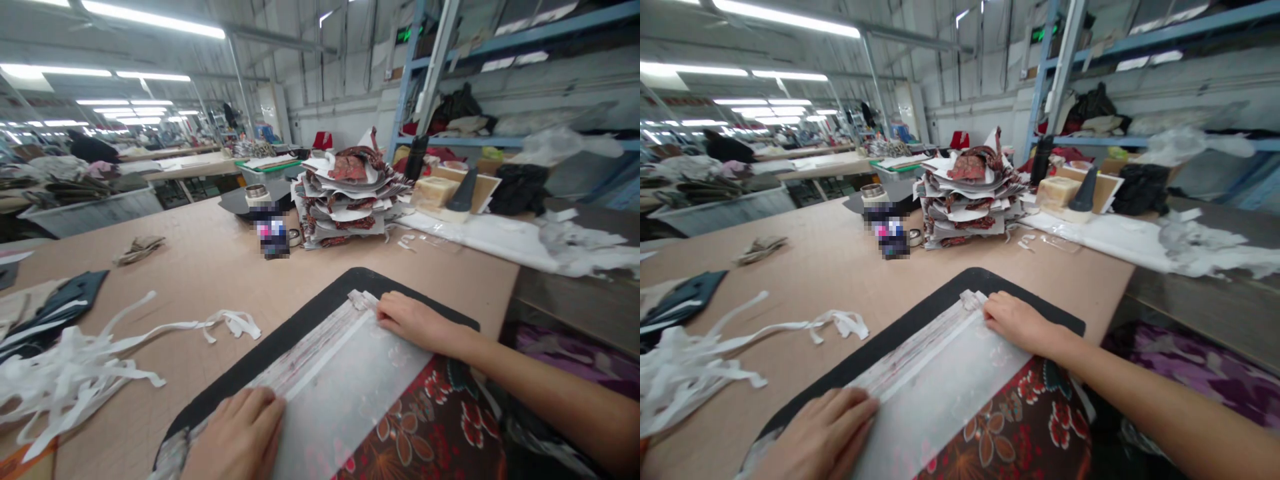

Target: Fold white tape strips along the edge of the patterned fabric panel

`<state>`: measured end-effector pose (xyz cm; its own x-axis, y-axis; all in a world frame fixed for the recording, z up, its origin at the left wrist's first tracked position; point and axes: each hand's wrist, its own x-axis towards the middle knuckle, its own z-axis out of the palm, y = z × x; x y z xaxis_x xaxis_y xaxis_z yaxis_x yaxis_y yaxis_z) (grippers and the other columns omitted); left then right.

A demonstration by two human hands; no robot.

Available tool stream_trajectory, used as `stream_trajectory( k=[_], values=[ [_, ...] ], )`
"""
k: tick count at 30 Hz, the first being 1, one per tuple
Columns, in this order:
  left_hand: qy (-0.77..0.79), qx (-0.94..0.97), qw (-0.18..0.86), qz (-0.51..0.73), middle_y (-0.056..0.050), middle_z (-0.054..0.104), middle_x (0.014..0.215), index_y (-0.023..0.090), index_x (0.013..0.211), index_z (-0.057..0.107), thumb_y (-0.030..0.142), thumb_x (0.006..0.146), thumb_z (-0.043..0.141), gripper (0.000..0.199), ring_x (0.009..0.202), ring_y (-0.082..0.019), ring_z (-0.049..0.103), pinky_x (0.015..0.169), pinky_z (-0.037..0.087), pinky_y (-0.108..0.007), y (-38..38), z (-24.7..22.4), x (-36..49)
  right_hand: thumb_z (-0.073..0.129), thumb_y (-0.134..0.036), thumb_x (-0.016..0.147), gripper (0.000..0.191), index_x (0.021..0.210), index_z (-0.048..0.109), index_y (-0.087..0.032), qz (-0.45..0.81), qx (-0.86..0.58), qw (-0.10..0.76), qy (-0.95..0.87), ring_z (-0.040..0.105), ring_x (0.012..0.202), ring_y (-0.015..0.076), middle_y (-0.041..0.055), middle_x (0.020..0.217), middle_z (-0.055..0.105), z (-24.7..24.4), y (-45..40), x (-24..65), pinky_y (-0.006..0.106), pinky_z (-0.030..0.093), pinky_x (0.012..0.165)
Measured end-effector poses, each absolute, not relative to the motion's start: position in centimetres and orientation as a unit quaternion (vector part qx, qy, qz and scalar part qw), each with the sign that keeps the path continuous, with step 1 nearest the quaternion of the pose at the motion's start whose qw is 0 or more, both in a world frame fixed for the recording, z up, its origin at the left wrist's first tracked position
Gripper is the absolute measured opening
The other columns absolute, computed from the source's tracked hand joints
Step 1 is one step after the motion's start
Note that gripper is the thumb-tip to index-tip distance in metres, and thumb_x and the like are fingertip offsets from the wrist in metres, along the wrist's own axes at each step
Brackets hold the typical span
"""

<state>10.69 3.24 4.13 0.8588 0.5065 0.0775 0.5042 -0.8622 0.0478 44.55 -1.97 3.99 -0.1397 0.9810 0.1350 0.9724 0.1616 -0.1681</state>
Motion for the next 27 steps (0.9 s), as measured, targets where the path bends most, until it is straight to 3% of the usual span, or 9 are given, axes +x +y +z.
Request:
stream_trajectory(
  k=[3,8,12,16,19,23,27],
  values=[
    [0.241,0.965,0.075,0.070,-0.004,0.059,0.095,0.022,0.097,0.061,0.016,0.087,0.043,0.021,0.085,-0.019,0.054,0.076,0.045,-0.033,4.6,5.3,16.6,0.050,-0.012,0.079,0.010,0.072,0.054,-0.017,0.006,-0.649,0.109,-0.753,0.050,0.070,0.0161,0.0038,0.074,0.055,3.3,-2.0,44.4,0.027,0.041,0.063],
    [0.241,0.958,0.091,0.126,-0.006,0.056,0.100,0.017,0.106,0.057,0.020,0.087,0.050,0.020,0.092,-0.021,0.051,0.080,0.041,-0.033,6.7,4.4,23.8,0.043,-0.012,0.082,0.014,0.077,0.055,-0.016,-0.095,-0.632,0.135,-0.757,0.049,0.073,0.0191,0.0068,0.077,0.055,1.7,-3.2,44.5,0.032,0.042,0.067],
    [0.263,0.953,0.094,0.120,-0.005,0.056,0.092,0.018,0.100,0.059,0.024,0.088,0.050,0.016,0.090,-0.020,0.051,0.078,0.040,-0.032,7.2,3.8,26.2,0.049,-0.016,0.083,0.007,0.086,0.056,-0.018,-0.024,-0.646,0.153,-0.747,0.051,0.082,0.0187,0.0058,0.087,0.057,2.5,-3.1,44.6,0.030,0.043,0.072],
    [0.271,0.950,0.103,0.117,-0.005,0.056,0.091,0.017,0.099,0.059,0.026,0.086,0.054,0.017,0.089,-0.021,0.051,0.078,0.040,-0.031,7.1,3.7,26.8,0.052,-0.013,0.077,0.008,0.072,0.054,-0.018,0.070,-0.658,0.130,-0.739,0.052,0.073,0.0155,0.0022,0.076,0.056,3.6,-2.0,44.7,0.025,0.041,0.064],
    [0.278,0.946,0.119,0.120,-0.004,0.056,0.089,0.017,0.097,0.059,0.027,0.085,0.056,0.016,0.086,-0.020,0.052,0.076,0.039,-0.030,7.0,3.6,26.9,0.050,-0.011,0.076,0.009,0.070,0.053,-0.017,0.024,-0.650,0.135,-0.747,0.050,0.071,0.0156,0.0028,0.073,0.056,3.1,-2.1,44.5,0.026,0.040,0.063],
    [0.271,0.942,0.131,0.146,-0.002,0.057,0.085,0.019,0.087,0.061,0.023,0.085,0.055,0.008,0.084,-0.019,0.052,0.074,0.038,-0.029,6.9,3.2,27.1,0.043,-0.015,0.086,0.017,0.079,0.058,-0.015,-0.103,-0.619,0.162,-0.762,0.050,0.077,0.0188,0.0071,0.081,0.057,2.0,-3.3,44.1,0.032,0.043,0.070],
    [0.267,0.943,0.133,0.145,-0.002,0.055,0.082,0.018,0.082,0.061,0.020,0.086,0.053,0.009,0.081,-0.018,0.052,0.071,0.039,-0.027,6.9,2.7,27.5,0.039,-0.015,0.089,0.022,0.099,0.059,-0.017,-0.077,-0.582,0.220,-0.779,0.050,0.093,0.0188,0.0085,0.101,0.059,1.6,-3.1,44.2,0.033,0.046,0.081]
  ],
)
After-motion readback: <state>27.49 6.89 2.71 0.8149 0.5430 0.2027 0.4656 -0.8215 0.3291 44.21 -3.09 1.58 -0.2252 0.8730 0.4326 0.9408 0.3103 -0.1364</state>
